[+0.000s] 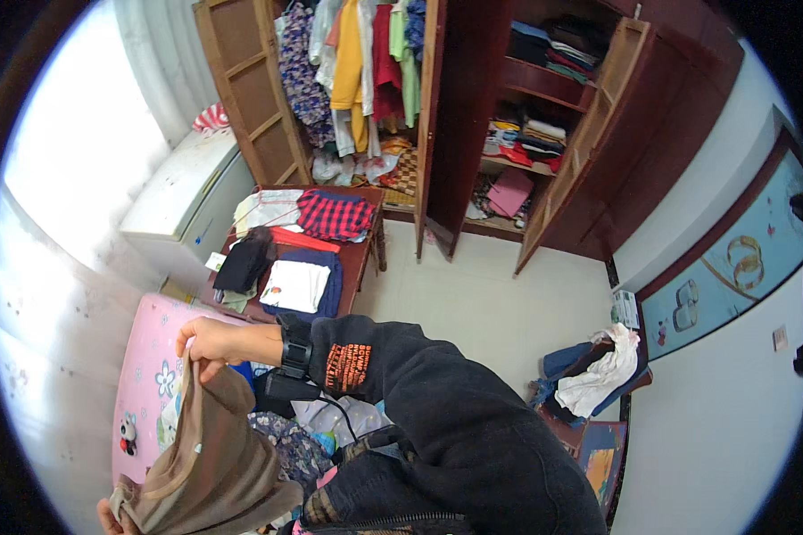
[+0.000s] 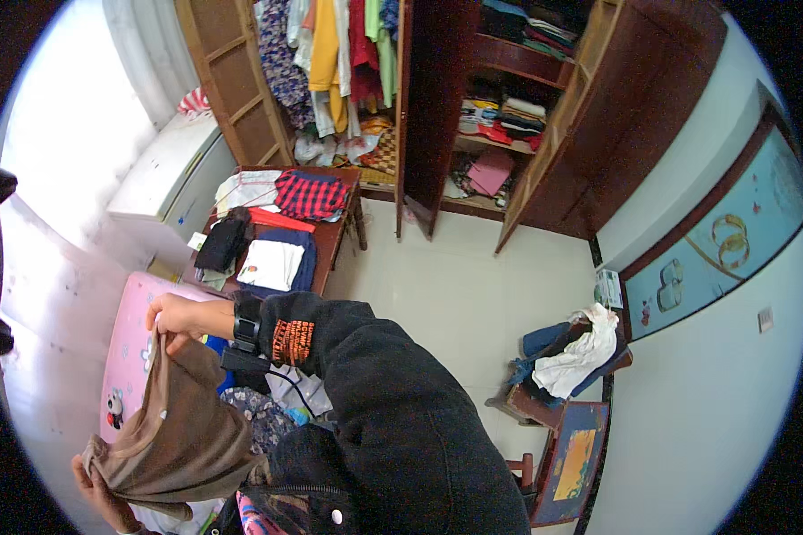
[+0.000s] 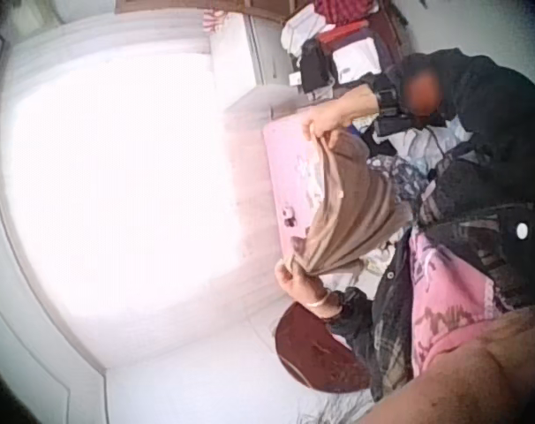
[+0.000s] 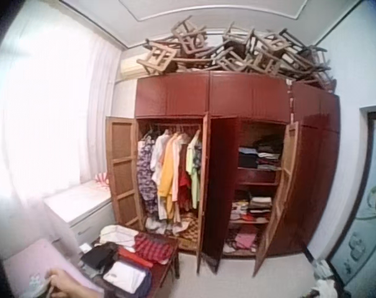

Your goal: The person folds several garments on a bed, including a patterned blue cloth, a beige top, and a dark floral top. Each item is unfolded, smoothed, and folded into a compact shape before being placed on a growing pile.

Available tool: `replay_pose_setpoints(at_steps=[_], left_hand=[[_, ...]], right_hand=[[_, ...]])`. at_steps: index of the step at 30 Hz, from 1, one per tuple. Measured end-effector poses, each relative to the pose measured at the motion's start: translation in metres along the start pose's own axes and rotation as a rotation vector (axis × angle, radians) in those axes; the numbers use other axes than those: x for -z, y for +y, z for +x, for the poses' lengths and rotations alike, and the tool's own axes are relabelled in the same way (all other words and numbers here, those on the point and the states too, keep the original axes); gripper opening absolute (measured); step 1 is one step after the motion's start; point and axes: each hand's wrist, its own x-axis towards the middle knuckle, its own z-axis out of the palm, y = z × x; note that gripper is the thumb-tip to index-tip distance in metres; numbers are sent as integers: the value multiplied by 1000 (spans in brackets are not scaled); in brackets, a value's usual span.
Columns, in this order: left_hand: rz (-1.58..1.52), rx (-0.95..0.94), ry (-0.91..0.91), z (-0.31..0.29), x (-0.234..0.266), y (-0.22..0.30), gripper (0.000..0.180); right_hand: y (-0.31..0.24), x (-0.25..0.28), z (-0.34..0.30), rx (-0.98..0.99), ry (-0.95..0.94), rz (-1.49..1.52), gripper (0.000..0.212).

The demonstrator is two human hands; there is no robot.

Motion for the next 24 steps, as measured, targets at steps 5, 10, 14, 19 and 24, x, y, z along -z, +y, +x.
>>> replay_pose_setpoints(at_steps=[5,10,14,19,24], left_hand=[[-250,-173,97,14,-30,40,24],[241,-283,143,35,-19,30,27],[13,-174,-2,49,-3,1,32],[-547,118,-181,78,10,-34,33],[-633,209,-338,92,35,-64,27]], right_hand=[[-27,20,-52,191,-419,-342,21],[-35,19,-77,443,-559,-915,23],[-28,16,-81,526,-447,-1163,20],[-14,10,-89,469,-661,-1108,42],[-15,-1,-105,658,-633,-1012,28]])
